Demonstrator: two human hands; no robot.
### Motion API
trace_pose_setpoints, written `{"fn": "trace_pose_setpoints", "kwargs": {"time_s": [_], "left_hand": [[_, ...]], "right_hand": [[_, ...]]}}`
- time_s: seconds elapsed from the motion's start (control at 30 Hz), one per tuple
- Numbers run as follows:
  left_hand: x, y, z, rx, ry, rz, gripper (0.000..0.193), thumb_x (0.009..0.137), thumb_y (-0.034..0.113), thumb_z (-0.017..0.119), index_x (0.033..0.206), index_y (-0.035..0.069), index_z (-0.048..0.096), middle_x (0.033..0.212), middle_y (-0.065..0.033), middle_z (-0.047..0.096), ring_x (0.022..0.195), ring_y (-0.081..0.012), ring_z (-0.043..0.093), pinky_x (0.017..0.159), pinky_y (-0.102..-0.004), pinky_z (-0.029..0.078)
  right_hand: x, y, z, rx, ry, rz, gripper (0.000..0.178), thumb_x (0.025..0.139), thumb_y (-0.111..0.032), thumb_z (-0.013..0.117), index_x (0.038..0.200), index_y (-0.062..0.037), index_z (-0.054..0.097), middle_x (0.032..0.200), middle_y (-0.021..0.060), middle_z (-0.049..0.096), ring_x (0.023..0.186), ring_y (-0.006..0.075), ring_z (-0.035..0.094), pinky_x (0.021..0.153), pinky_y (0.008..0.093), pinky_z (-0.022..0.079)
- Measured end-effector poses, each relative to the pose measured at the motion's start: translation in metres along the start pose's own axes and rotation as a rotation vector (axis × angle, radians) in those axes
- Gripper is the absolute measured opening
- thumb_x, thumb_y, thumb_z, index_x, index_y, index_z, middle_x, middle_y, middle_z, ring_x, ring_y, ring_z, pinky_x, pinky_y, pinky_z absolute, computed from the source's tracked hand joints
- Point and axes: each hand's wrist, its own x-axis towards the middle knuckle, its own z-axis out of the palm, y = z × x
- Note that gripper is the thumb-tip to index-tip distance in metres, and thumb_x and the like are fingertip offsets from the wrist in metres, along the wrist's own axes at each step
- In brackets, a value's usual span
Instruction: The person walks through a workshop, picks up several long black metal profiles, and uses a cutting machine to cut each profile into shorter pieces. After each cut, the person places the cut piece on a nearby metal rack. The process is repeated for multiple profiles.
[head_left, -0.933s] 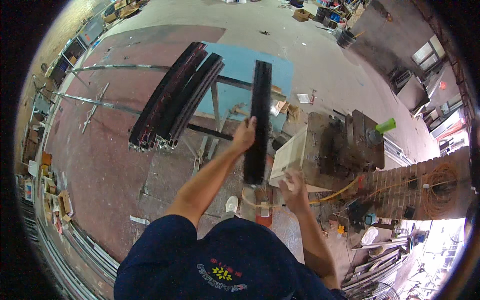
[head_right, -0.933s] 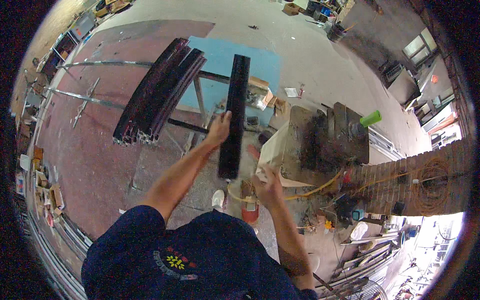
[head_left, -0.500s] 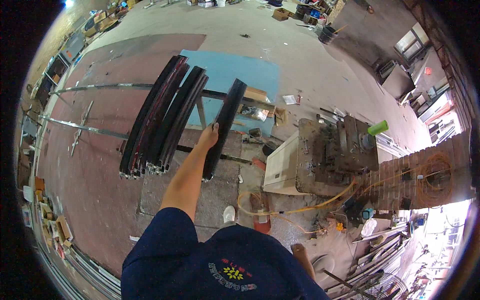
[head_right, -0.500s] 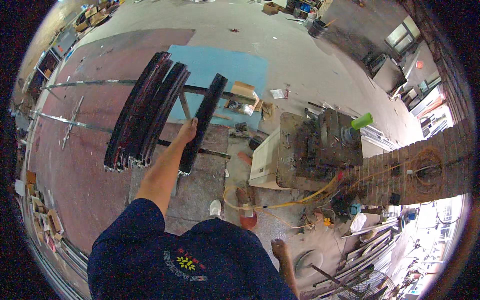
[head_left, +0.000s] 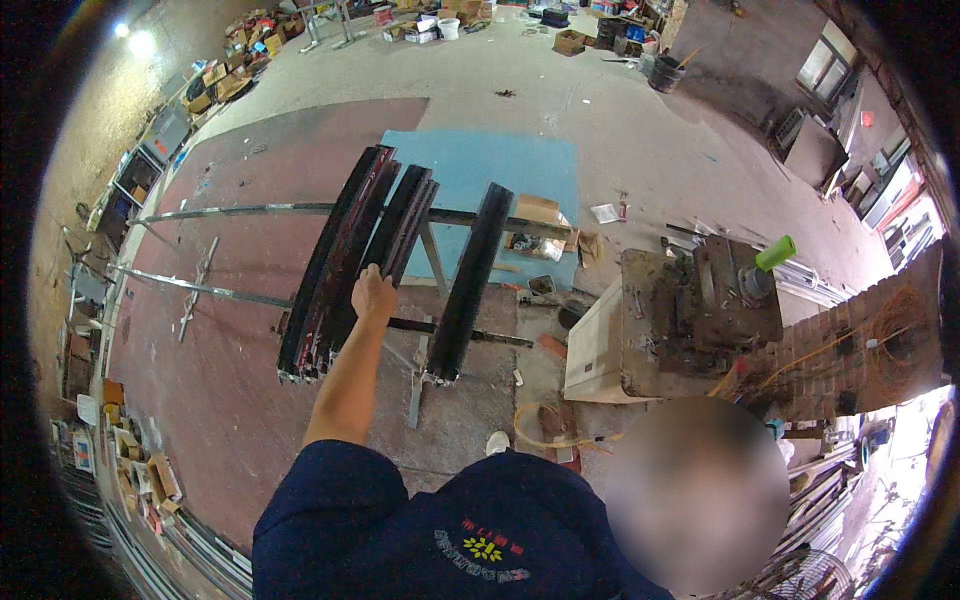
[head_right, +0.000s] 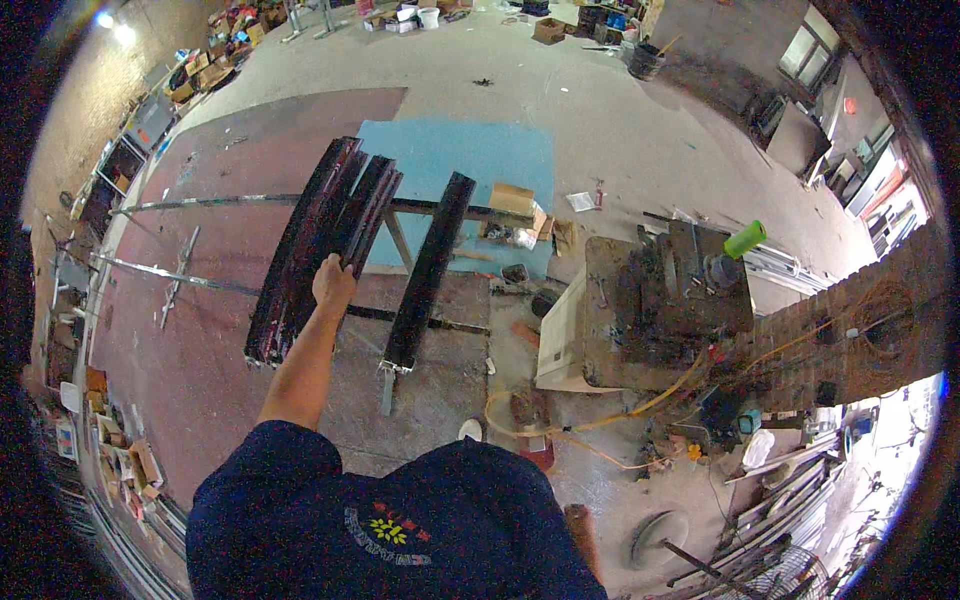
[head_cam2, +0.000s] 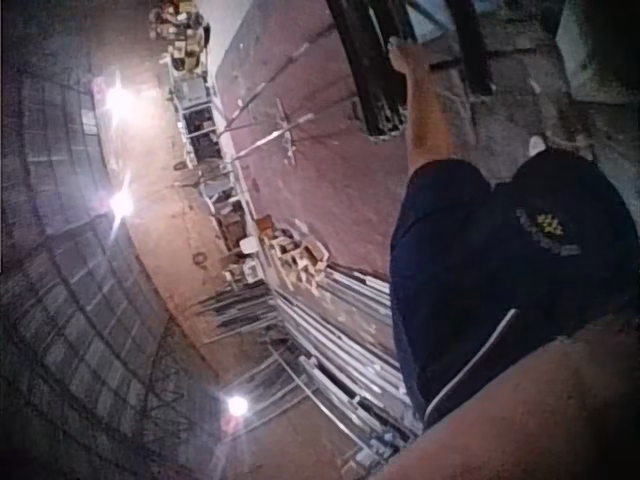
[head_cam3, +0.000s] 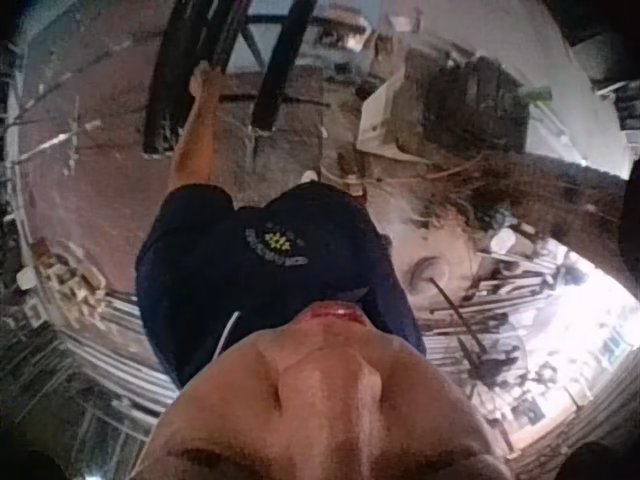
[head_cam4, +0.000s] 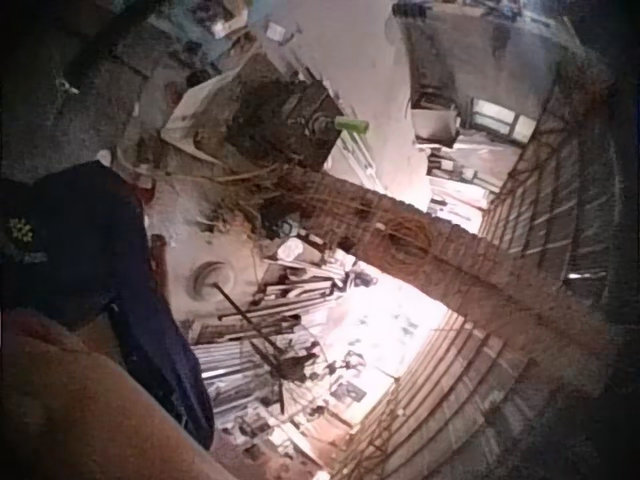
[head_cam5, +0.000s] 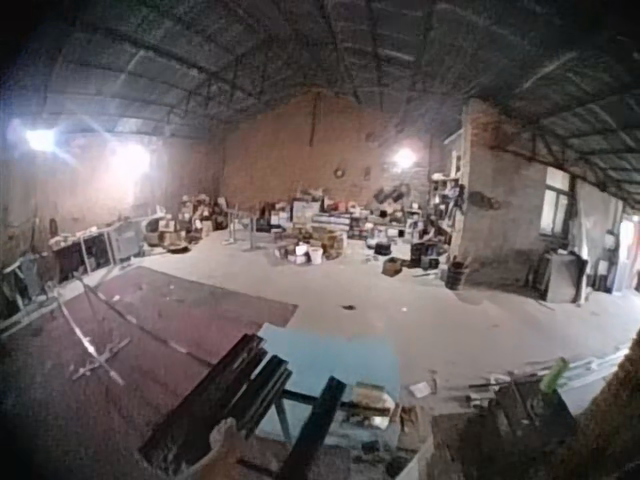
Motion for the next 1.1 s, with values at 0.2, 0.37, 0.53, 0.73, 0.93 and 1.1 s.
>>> {"fn": "trace_pose_setpoints", "kwargs": {"time_s": [0.2,0.37,0.53,0.73,0.93,1.1], "left_hand": [[-0.01,0.014,-0.016,-0.055,0.201,0.101,0.026,0.089,0.024,0.058,0.104,0.003,0.054,0.108,-0.0128,0.056,0.1,-0.0315,0.056,0.083,-0.0418,0.048],[-0.053,0.011,-0.026,-0.134,0.474,0.429,0.021,0.083,0.019,0.062,0.097,0.004,0.058,0.098,-0.013,0.058,0.092,-0.0347,0.056,0.077,-0.0433,0.047],[-0.152,0.055,-0.121,-0.267,0.283,0.74,0.017,0.082,0.016,0.065,0.089,0.002,0.059,0.086,-0.0145,0.057,0.081,-0.0344,0.058,0.066,-0.0406,0.048],[-0.223,0.081,-0.131,-0.397,-0.153,1.181,0.017,0.068,0.011,0.072,0.079,0.008,0.059,0.077,-0.0086,0.055,0.073,-0.0299,0.057,0.062,-0.0379,0.047],[-0.3,0.139,-0.12,-0.305,-0.34,1.665,0.018,0.065,0.012,0.068,0.081,0.013,0.062,0.078,-0.0017,0.051,0.079,-0.0209,0.054,0.068,-0.0328,0.045],[-0.352,0.19,-0.096,-0.327,-0.41,1.924,0.017,0.069,0.014,0.064,0.085,0.013,0.062,0.084,0.0,0.051,0.086,-0.0193,0.052,0.077,-0.0316,0.043]], "right_hand": [[-0.002,-0.07,-0.023,-0.103,0.079,0.035,0.032,0.085,-0.031,0.061,0.096,-0.0018,0.065,0.101,0.0235,0.063,0.098,0.0373,0.06,0.084,0.0434,0.047],[0.006,-0.147,-0.049,-0.142,0.375,-0.366,0.025,0.084,-0.02,0.061,0.103,-0.0031,0.06,0.104,0.0201,0.059,0.097,0.039,0.057,0.083,0.0418,0.047],[-0.056,-0.36,-0.131,-0.044,0.464,-0.553,0.03,0.083,-0.014,0.063,0.11,-0.0017,0.058,0.108,0.0183,0.058,0.1,0.0357,0.056,0.085,0.0394,0.047],[-0.094,-0.427,-0.167,-0.124,0.516,-0.925,0.043,0.077,-0.016,0.069,0.115,-0.0014,0.056,0.117,0.0167,0.055,0.108,0.0353,0.054,0.091,0.0403,0.044],[-0.1,-0.39,-0.177,-0.375,0.494,-0.716,0.05,0.078,-0.037,0.068,0.113,-0.0035,0.058,0.111,0.0171,0.058,0.102,0.0354,0.056,0.087,0.0431,0.045],[-0.114,-0.312,-0.177,-0.22,0.199,-0.248,0.048,0.085,-0.048,0.058,0.104,-0.0042,0.061,0.085,0.0216,0.063,0.083,0.0396,0.061,0.073,0.0453,0.047]]}}
